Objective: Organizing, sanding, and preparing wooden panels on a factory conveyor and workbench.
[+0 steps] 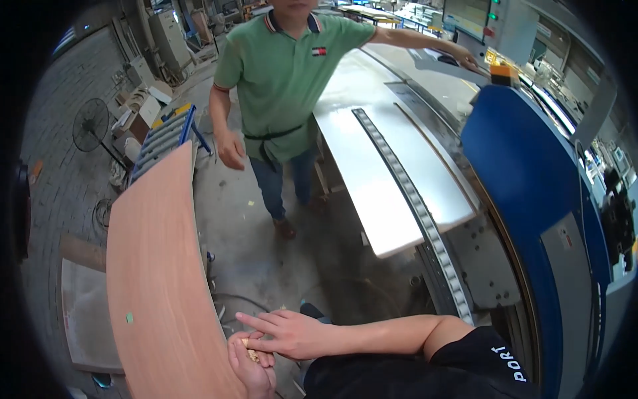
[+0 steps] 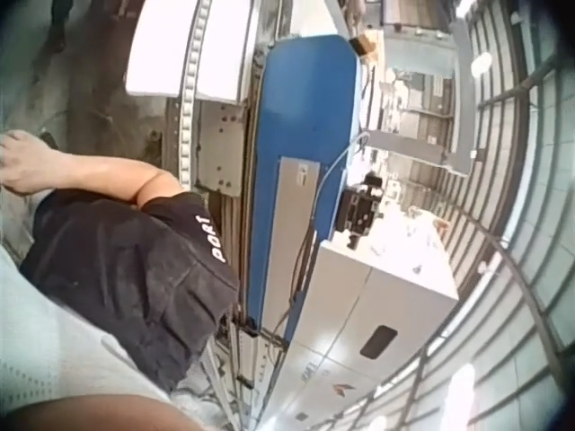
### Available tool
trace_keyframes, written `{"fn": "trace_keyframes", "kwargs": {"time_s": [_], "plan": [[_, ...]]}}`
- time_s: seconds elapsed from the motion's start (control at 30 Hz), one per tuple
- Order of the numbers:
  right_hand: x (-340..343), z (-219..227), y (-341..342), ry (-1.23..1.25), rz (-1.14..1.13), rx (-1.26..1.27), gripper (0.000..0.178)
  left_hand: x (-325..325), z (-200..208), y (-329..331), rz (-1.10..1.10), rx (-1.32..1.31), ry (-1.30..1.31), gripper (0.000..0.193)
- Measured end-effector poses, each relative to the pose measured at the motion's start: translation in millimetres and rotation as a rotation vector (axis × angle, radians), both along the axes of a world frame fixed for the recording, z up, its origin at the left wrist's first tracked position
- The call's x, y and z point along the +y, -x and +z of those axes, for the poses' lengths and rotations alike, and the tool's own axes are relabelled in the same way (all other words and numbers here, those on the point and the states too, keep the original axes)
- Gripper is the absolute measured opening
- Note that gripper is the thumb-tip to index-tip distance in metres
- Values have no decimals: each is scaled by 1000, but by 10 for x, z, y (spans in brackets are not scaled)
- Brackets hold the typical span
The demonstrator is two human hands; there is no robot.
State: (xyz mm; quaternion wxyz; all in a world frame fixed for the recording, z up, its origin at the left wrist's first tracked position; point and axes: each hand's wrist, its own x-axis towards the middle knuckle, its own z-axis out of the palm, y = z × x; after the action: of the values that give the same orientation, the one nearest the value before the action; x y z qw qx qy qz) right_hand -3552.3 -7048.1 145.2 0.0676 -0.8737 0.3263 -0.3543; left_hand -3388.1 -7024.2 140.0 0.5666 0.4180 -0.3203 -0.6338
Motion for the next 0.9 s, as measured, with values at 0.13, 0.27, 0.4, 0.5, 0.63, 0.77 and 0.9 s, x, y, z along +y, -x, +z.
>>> {"fn": "trace_keyframes", "kwargs": {"time_s": [0.13, 0.27, 0.4, 0.5, 0.63, 0.77, 0.9], "plan": [[-770, -32, -36, 29, -48, -25, 39, -880, -87, 22, -79, -17, -17, 26], [-1532, 49, -33, 45, -114, 1, 41, -1694, -7, 33, -132, 4, -34, 26], [-2234, 84, 103, 54, -147, 23, 51, -2400, 36, 174, -181, 71, -59, 26], [-2732, 65, 245, -12, -135, 3, 56, -2949, 40, 335, -195, 107, -141, 26], [-3497, -77, 474, -147, -123, -125, 58, -3742, -54, 501, -280, 283, -275, 50], [-4242, -85, 888, -179, -132, -180, 61, -4393, -311, 738, -314, 180, -361, 49], [-4846, -171, 1225, -376, -64, -278, 54, -5066, -421, 850, -348, 26, -348, 41]]}}
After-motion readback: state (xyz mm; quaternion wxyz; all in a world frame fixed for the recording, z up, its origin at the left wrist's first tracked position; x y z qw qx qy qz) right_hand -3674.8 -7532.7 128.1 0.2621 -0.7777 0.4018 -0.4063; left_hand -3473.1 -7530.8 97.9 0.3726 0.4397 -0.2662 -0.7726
